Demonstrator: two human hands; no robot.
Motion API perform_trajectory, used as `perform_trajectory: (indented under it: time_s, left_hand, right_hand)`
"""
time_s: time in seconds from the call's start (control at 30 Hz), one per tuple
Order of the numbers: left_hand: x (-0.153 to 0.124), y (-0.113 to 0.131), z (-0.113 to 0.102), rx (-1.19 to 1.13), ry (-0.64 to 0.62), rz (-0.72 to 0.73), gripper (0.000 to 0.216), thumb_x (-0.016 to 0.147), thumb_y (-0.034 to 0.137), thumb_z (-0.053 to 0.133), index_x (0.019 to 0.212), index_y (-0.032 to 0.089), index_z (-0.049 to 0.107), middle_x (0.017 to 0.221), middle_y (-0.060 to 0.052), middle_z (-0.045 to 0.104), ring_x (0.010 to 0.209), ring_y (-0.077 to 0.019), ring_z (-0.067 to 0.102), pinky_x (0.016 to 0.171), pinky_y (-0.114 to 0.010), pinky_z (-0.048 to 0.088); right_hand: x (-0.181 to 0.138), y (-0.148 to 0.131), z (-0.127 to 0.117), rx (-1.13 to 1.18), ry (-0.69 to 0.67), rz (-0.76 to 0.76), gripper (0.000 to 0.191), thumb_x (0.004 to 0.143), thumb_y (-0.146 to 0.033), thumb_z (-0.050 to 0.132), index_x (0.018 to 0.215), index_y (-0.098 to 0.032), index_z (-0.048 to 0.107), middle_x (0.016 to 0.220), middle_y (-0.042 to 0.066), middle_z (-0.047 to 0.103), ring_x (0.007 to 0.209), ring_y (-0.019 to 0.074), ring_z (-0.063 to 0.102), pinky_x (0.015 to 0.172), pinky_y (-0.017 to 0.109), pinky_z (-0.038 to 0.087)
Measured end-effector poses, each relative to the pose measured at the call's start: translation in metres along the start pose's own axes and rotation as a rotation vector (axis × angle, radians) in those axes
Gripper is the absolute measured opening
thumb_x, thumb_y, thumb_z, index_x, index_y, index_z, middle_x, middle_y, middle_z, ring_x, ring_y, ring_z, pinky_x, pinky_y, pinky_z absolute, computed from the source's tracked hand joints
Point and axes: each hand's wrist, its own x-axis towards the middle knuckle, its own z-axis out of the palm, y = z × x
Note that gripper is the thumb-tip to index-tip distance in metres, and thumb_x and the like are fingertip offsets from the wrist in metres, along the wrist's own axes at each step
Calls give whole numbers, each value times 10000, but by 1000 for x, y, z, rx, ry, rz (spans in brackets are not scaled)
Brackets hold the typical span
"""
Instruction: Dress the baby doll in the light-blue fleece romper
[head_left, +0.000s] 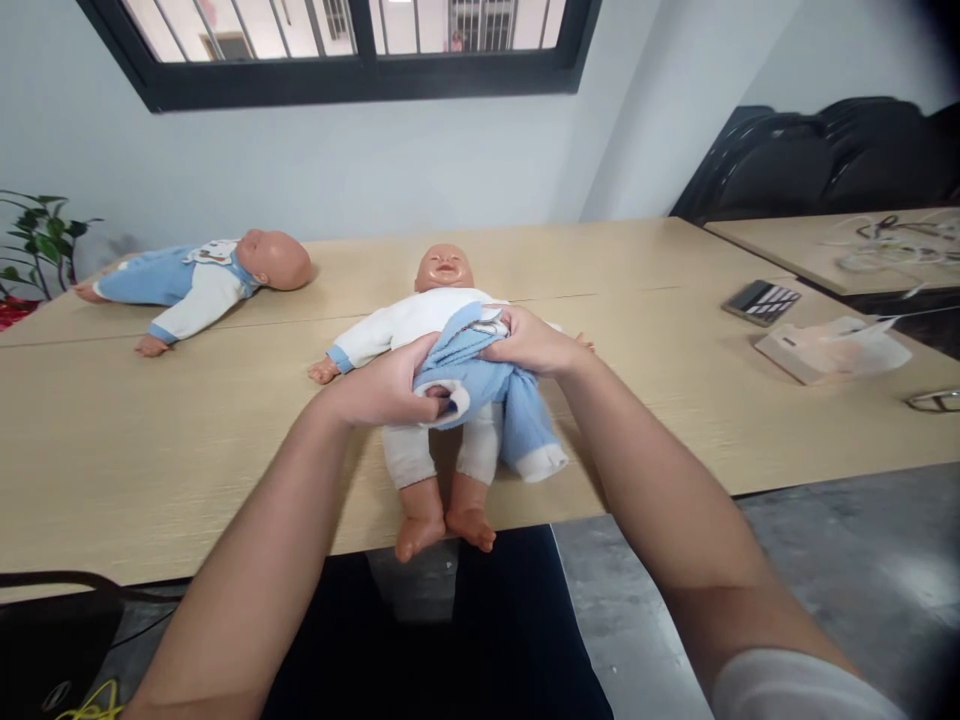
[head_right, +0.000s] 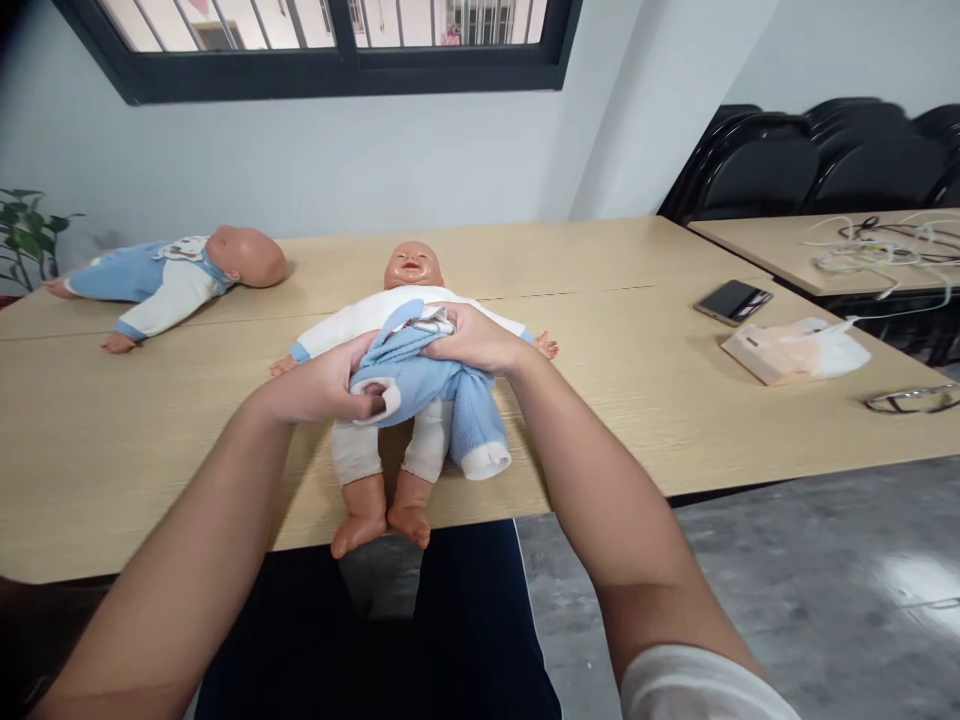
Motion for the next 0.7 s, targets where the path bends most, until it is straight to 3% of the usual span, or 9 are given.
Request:
perform_trajectory:
  time_s: [0.1, 0.23, 0.33, 0.43, 0.53, 0.63, 0.7]
  left_hand:
    - [1, 2, 6, 186, 116, -8, 344, 742, 226, 640, 1072, 223, 545, 813, 32, 575, 726, -165, 545, 643, -279, 440]
    - [3, 0, 13, 346, 328, 35, 251, 778, 285, 604, 1000, 228, 502, 846, 10, 615, 760, -195, 560, 674, -314, 429]
    - [-3, -3, 18, 433, 439, 173, 182, 784, 300, 589, 916, 224, 489, 842, -27, 609, 772, -222, 550, 697, -354, 440]
    - [-21, -1, 31, 567, 460, 374, 119, 760, 274, 596, 832, 218, 519, 845, -75, 618, 816, -256, 558, 764, -412, 474]
    - [-49, 12, 56, 699, 418, 542, 68, 782, 167, 620, 832, 203, 592, 855, -76, 672, 921, -261, 595, 866, -423, 496]
    - [-77, 30, 87, 757, 337, 661, 127, 865, 75, 593, 846, 198, 622, 792, -25, 695, 947, -218, 612, 940, -390, 508]
    - [-92, 38, 104, 760, 343, 684, 138, 902, 88, 611, 828, 205, 619, 762, -1, 696, 903, -190, 614, 961, -379, 519]
  right_hand:
    - [-2, 0, 1, 35, -23, 33, 377, 716, -232, 791, 1073, -143, 709, 962, 28, 760, 862, 182, 688, 777, 266, 555]
    - [-8, -1, 3, 188, -193, 121, 439, 764, -432, 831, 1059, -133, 703, 954, 64, 767, 921, 222, 711, 844, 317, 573]
    - [-9, -3, 7, 343, -155, 133, 571, 874, -688, 635, 1009, -137, 697, 939, 103, 762, 922, 253, 715, 841, 357, 576]
    - [-5, -9, 17, 356, -51, 129, 660, 920, -776, 462, 960, -155, 682, 933, 114, 750, 857, 230, 706, 776, 330, 569]
    - [0, -23, 35, 140, -73, 159, 586, 885, -748, 557, 874, -175, 678, 868, 102, 741, 794, 212, 689, 768, 327, 553]
    - [1, -35, 64, -376, -138, 304, 613, 875, -751, 575, 721, -167, 677, 726, 136, 705, 744, 276, 670, 799, 426, 527]
    - [-2, -38, 85, -678, -100, 354, 660, 846, -796, 568, 796, -152, 702, 738, 171, 702, 763, 338, 668, 812, 490, 507]
